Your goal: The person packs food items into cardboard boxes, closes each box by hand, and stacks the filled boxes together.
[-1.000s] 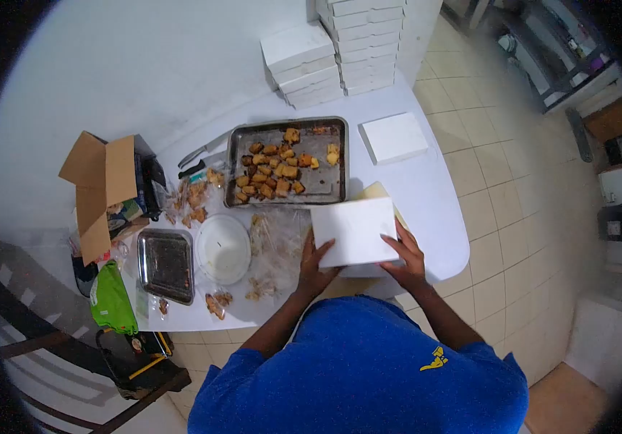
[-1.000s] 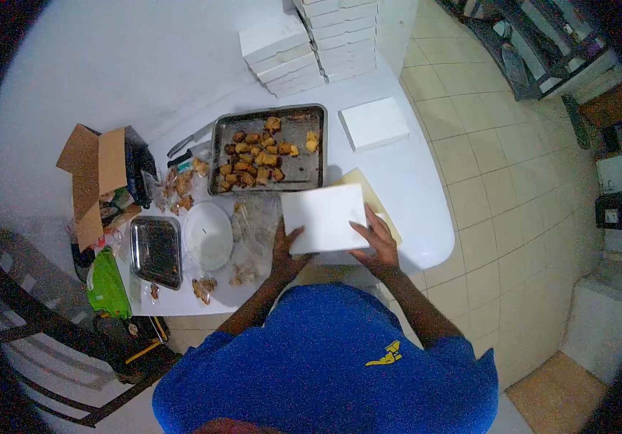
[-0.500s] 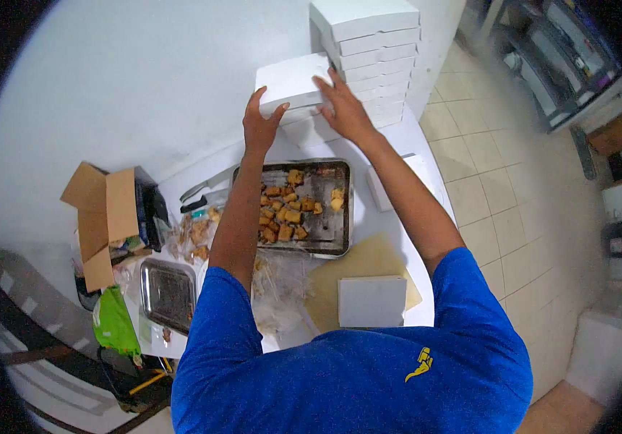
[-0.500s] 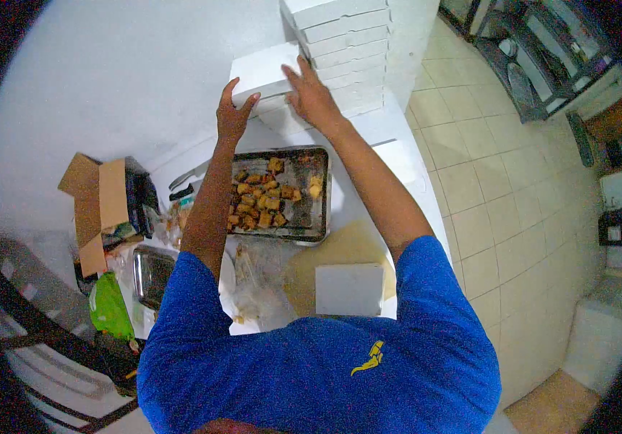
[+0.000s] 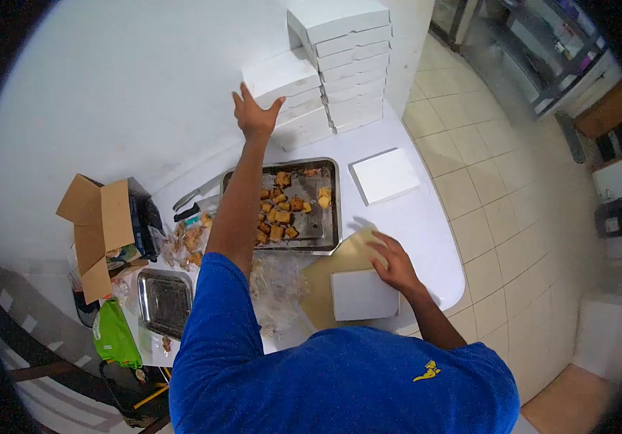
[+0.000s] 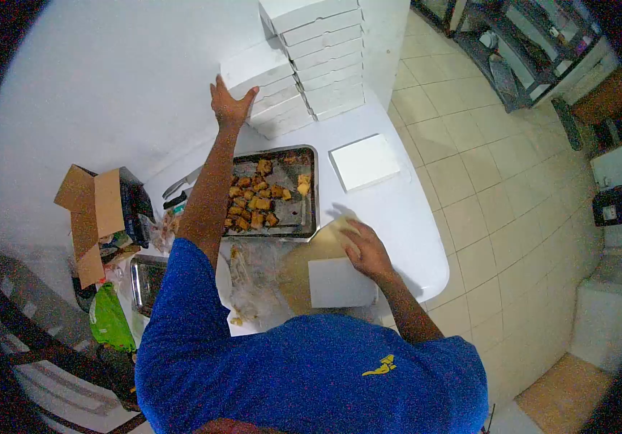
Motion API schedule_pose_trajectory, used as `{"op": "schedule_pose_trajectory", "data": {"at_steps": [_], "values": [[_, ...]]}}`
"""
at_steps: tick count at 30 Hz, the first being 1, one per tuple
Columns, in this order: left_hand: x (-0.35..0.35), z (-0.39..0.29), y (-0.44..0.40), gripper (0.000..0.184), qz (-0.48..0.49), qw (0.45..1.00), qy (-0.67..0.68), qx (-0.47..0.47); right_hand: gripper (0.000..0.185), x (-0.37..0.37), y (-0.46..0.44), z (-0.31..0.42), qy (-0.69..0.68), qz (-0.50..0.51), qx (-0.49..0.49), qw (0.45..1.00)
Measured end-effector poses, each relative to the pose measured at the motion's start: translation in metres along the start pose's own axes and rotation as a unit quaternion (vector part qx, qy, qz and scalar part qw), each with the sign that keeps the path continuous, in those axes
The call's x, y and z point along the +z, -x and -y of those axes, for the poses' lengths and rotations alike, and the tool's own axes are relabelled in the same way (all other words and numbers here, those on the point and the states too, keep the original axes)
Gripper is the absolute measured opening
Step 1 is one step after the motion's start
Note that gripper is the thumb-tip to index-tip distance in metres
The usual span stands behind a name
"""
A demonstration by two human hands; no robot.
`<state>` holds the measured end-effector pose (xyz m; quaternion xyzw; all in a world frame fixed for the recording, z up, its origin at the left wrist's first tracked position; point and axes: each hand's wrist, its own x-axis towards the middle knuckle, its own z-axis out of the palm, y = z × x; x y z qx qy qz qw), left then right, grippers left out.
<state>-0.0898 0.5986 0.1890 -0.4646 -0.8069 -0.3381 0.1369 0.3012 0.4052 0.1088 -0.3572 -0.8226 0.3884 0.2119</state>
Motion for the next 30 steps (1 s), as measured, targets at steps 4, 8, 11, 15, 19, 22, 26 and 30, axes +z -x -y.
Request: {"op": "schedule_pose_trajectory", "data": {"at_steps": [4, 8, 11, 15, 19, 22, 26, 30], "values": [[-0.02, 0.01, 0.04, 0.069, -0.169, 0.968, 0.069, 0.169, 0.063, -0.008, 0.064, 0.002, 0.111, 0.032, -0.025, 0.993], [-0.073, 0.003, 0.168, 0.05, 0.009, 0.971, 0.234, 0.042, 0.097, 0.008, 0.1, -0.008, 0.139, 0.088, -0.033, 0.986], [-0.09, 0.039, 0.298, 0.05, 0.182, 0.963, 0.18, 0.084, 0.107, 0.002, 0.096, 0.024, 0.211, 0.149, 0.033, 0.966], [-0.149, 0.032, 0.424, 0.07, 0.365, 0.871, 0.327, -0.04, 0.114, 0.008, 0.091, 0.04, 0.285, 0.189, -0.021, 0.94], [-0.164, 0.015, 0.468, 0.094, 0.358, 0.854, 0.372, -0.055, 0.112, 0.018, 0.085, 0.043, 0.337, 0.205, -0.062, 0.917], [-0.136, 0.022, 0.481, 0.104, 0.32, 0.863, 0.387, -0.05, 0.105, 0.024, 0.083, 0.038, 0.351, 0.195, -0.085, 0.912], [-0.126, 0.019, 0.48, 0.107, 0.317, 0.892, 0.322, -0.006, 0.098, 0.023, 0.08, 0.031, 0.348, 0.152, -0.137, 0.915], [-0.124, 0.017, 0.487, 0.106, 0.327, 0.884, 0.329, -0.065, 0.098, 0.019, 0.072, 0.034, 0.329, 0.197, -0.131, 0.914]]}}
